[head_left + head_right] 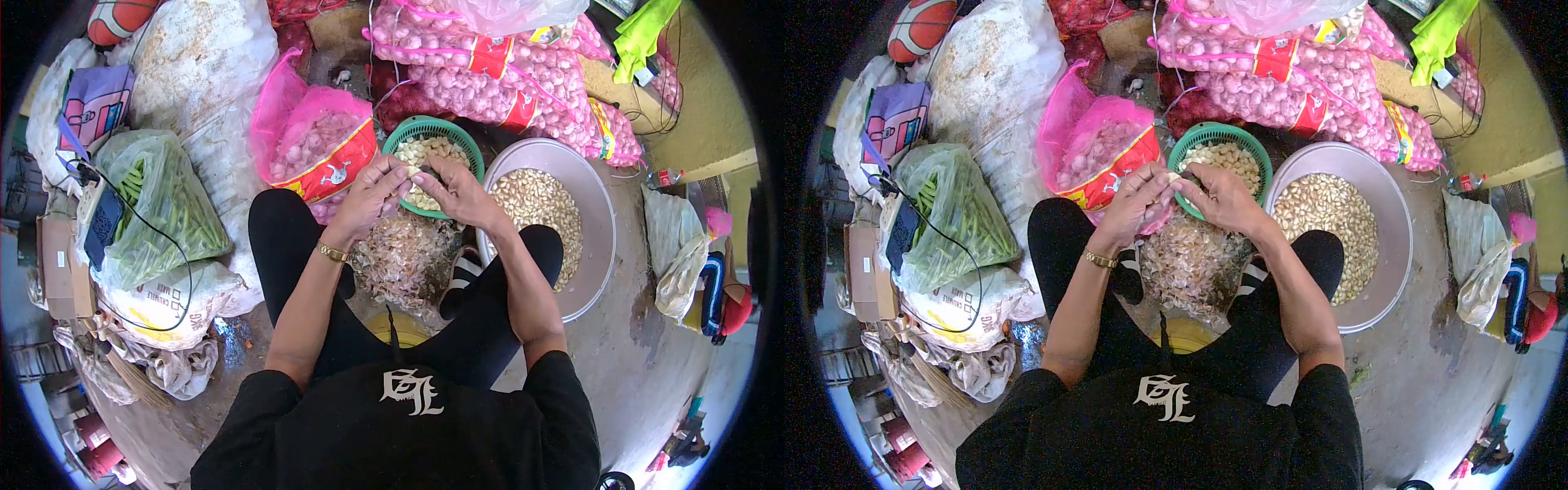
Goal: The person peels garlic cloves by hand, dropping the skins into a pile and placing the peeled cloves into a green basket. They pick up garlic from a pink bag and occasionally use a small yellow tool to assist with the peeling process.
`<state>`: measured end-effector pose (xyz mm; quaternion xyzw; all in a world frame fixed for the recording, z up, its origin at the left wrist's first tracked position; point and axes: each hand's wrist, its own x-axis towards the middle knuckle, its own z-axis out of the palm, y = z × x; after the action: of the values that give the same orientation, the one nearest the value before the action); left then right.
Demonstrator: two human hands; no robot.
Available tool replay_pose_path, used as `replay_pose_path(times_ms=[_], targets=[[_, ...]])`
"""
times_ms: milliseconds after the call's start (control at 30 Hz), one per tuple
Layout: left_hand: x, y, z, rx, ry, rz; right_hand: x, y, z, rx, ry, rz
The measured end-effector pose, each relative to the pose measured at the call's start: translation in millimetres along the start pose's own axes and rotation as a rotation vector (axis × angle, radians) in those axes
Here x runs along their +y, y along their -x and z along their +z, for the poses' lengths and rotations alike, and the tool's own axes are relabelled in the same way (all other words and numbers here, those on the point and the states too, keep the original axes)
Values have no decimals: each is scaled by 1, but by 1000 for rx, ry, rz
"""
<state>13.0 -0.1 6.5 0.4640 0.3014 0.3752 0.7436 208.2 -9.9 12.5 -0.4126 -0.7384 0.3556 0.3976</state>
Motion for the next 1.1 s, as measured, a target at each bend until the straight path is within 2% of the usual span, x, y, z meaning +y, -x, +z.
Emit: replay_pose_path(times_ms=[133, 233, 300, 367, 400, 533, 700, 733, 800, 867, 900, 967, 1033, 1100], targets=[[-3, 1, -3, 19, 5, 5, -12, 1, -5, -19, 94, 25], [1, 2, -4, -4, 23, -28, -15, 1, -6, 26, 220, -61], [3, 3, -6, -17, 21, -42, -17, 1, -10, 15, 426, -144], [3, 3, -9, -33, 94, -170, -15, 0, -13, -16, 469, -179], [3, 4, -11, -32, 95, -169, -15, -1, -15, -46, 512, -216], [6, 8, -20, -126, 102, -258, -20, -1, -20, -120, 513, -257], [3, 7, -22, -140, 15, -285, -22, 6, -17, -167, 425, -149], [2, 7, -20, -116, 26, -254, -20, 7, -15, -166, 424, -148], [1, 5, -13, -96, 37, -222, -13, 7, -8, -110, 215, -61], [-4, 4, 1, 12, 12, 54, -9, 5, 0, -38, 127, -9], [-6, 3, 5, 10, 12, 52, -8, 4, 4, 31, 38, 43], [-9, 1, 10, 111, -47, 227, -3, 3, 8, 32, -1, 89], [-10, 1, 13, 142, -102, 264, -6, 2, 10, 33, -41, 135], [-11, 0, 15, 174, -159, 303, -11, 2, 10, -7, -259, 244]])
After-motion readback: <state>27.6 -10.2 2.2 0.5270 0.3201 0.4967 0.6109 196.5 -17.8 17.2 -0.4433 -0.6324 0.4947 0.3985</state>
